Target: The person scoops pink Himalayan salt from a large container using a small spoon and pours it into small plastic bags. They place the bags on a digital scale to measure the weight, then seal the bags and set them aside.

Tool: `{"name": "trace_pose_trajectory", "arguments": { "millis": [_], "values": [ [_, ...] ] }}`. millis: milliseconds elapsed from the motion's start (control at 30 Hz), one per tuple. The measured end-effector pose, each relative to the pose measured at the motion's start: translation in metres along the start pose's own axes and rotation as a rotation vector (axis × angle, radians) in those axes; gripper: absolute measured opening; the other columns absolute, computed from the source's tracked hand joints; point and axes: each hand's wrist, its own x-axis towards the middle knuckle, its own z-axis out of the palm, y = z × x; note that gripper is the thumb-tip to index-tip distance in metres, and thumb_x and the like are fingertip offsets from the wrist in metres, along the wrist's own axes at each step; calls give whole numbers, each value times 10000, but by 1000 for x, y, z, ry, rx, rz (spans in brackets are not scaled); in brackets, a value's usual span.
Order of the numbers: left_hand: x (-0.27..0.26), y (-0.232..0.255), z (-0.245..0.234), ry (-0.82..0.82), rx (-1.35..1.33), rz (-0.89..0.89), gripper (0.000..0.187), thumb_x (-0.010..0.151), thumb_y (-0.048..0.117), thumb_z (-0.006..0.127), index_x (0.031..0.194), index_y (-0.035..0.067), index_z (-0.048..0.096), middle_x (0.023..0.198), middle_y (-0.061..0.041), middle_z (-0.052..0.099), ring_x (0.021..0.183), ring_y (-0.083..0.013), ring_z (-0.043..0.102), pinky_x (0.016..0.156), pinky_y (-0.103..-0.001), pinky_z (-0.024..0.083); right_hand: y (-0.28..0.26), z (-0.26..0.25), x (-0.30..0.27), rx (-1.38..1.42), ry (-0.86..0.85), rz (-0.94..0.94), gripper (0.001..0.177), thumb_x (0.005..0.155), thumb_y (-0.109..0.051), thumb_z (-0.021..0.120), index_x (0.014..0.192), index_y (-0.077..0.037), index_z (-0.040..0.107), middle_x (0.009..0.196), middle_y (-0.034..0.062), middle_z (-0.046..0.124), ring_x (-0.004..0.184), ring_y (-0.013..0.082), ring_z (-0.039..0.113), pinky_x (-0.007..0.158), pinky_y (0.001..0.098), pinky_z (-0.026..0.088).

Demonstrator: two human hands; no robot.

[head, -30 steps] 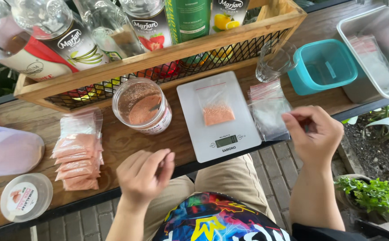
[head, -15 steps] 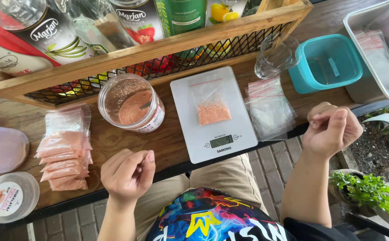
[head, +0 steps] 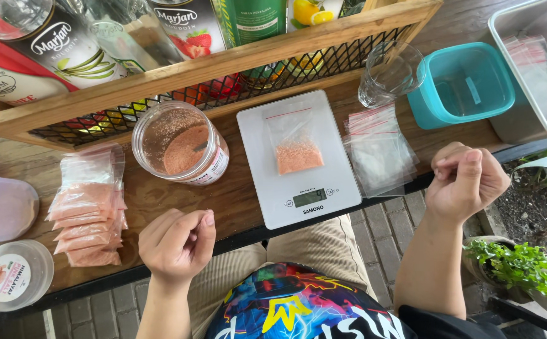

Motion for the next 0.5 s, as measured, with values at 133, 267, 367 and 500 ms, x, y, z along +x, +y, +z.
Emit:
{"name": "trace_pose_trajectory", "arguments": {
  "millis": [133, 267, 367, 500],
  "values": [
    [-1, -1, 1, 9, 8, 10, 232, 931, 43, 610, 706, -6, 641, 574, -50, 571, 430, -167, 386, 433, -269, 329, -1, 0, 0, -2, 3, 2, 481, 1079, -283, 580, 700, -2, 482, 514, 65, 303, 495, 212, 387, 506, 293, 258],
    [4, 4, -3, 12, 0, 15, 253, 937, 53, 595, 693, 1, 634, 552, -49, 543, 429, -174, 410, 430, -279, 341, -21, 20, 4, -110, -23, -90, 494, 1095, -206, 558, 674, 36, 467, 529, 106, 344, 489, 220, 397, 511, 321, 276],
    [3, 4, -8, 6, -31, 24, 225, 922, 52, 607, 708, 0, 655, 569, -55, 583, 437, -167, 467, 435, -267, 375, -66, 64, 18, -334, -337, -214, 332, 1046, -115, 646, 747, 20, 597, 614, 98, 493, 557, 213, 449, 581, 339, 346],
    [6, 7, -13, -18, -108, 43, 180, 918, 86, 617, 776, 0, 687, 613, -44, 623, 460, -164, 502, 467, -271, 412, -81, 122, 45, -676, -1013, -396, 94, 1001, -88, 657, 992, -9, 705, 966, 125, 712, 892, 322, 645, 849, 410, 514]
  ]
}}
